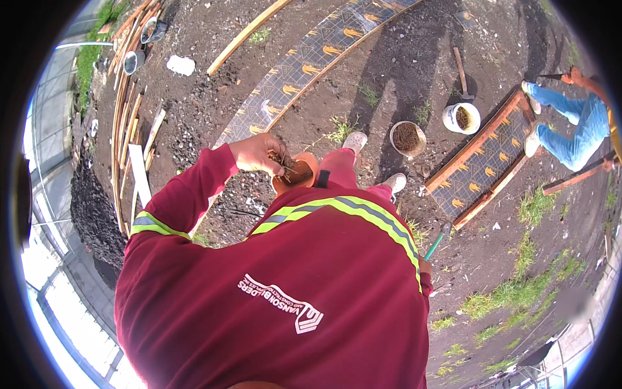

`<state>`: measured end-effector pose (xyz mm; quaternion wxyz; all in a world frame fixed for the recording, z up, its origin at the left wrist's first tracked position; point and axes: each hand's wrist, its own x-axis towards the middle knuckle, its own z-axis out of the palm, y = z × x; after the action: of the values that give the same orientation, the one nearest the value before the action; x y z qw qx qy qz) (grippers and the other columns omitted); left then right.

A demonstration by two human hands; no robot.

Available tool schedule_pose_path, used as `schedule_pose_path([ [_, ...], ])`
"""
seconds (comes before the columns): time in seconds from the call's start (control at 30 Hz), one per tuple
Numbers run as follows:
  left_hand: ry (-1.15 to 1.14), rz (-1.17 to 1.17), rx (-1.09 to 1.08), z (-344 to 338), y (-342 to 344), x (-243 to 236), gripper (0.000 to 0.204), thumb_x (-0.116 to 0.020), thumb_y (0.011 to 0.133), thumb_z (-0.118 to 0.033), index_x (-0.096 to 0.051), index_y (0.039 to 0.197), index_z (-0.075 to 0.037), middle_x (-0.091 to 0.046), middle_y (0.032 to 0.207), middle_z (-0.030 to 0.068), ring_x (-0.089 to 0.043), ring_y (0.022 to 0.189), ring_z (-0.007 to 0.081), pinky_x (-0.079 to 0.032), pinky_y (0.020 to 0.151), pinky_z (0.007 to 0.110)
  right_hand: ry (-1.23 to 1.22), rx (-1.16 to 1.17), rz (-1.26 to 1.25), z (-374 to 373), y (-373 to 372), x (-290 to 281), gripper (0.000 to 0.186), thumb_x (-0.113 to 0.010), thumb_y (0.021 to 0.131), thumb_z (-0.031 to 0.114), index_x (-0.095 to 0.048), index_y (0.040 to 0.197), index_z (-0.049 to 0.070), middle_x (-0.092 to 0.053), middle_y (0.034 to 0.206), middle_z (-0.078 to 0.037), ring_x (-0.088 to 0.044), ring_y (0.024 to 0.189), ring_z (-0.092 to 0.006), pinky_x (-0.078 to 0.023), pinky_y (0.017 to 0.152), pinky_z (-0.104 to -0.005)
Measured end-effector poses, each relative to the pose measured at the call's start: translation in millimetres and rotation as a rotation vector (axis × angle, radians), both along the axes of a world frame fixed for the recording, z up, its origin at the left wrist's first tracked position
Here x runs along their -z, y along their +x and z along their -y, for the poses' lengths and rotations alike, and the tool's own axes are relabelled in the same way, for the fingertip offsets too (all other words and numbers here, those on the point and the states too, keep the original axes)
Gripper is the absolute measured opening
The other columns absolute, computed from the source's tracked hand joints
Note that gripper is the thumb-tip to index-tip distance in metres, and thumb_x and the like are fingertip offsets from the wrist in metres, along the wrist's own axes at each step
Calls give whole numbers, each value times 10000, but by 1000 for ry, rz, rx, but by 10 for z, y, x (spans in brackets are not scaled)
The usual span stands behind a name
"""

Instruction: The person places a long solar panel onto a curved wooden frame on the ground, then repeatedly hammers nails into the panel to secure it. They retrieve additional nails from a bucket and continue fastening the panel along its length.

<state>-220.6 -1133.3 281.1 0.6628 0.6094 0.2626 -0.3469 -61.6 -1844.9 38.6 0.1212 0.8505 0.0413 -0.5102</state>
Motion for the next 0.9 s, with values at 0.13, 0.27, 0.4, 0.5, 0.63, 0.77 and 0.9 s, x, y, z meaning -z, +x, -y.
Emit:
schedule_pose_path([
  [0.13, 151, 17, 160, 117, -210, 70, 272, -673, 651, -114, -638, 898, -6, -608, 793, 91, -582, 724, 165, -462, 646, 294, 10, 220, 65, -297, 85, -209, 338, -449, 828, 439, -530, 1143, 349, -611, 899, -206, -601, 829, -369, -485, 700, -446],
  [0.27, 435, 166, 298, 225, -261, 183, 287, -639, 683, -177, -649, 943, -56, -612, 808, 150, -604, 753, 283, -468, 683, 342, 34, 312, 104, -685, 142, -510, 341, -460, 822, 432, -535, 1137, 327, -611, 892, -206, -602, 826, -363, -485, 697, -439],
  [0.4, 518, 175, 274, 235, -231, 226, 269, -599, 737, -219, -651, 955, -69, -625, 828, 166, -605, 783, 312, -469, 687, 355, 53, 347, 124, -852, 168, -666, 344, -470, 816, 424, -541, 1131, 306, -611, 884, -207, -604, 822, -357, -484, 694, -432],
  [0.5, 519, 189, 247, 190, -185, 216, 268, -593, 773, -248, -647, 956, -59, -632, 806, 162, -616, 761, 290, -471, 670, 353, 58, 352, 135, -859, 189, -719, 347, -477, 811, 418, -546, 1126, 289, -610, 879, -208, -605, 820, -352, -484, 691, -427],
  [0.63, 456, 61, 221, 199, -132, 185, 281, -563, 832, -286, -644, 953, -45, -640, 768, 147, -627, 680, 225, -472, 619, 334, 64, 349, 139, -827, 240, -757, 352, -488, 805, 411, -552, 1120, 268, -610, 871, -209, -606, 817, -346, -484, 688, -420],
  [0.77, 404, -15, 121, 298, -97, 155, 298, -540, 855, -289, -644, 930, -19, -634, 700, 125, -615, 611, 182, -473, 547, 308, 74, 344, 150, -776, 316, -767, 357, -498, 799, 403, -557, 1114, 246, -610, 863, -209, -608, 813, -340, -483, 685, -414],
  [0.9, 260, -170, -12, 398, -126, 142, 287, -536, 860, -255, -640, 904, 9, -628, 691, 104, -615, 618, 178, -482, 526, 302, 87, 336, 155, -695, 411, -763, 362, -508, 793, 395, -563, 1108, 225, -610, 856, -210, -609, 810, -333, -483, 681, -407],
])
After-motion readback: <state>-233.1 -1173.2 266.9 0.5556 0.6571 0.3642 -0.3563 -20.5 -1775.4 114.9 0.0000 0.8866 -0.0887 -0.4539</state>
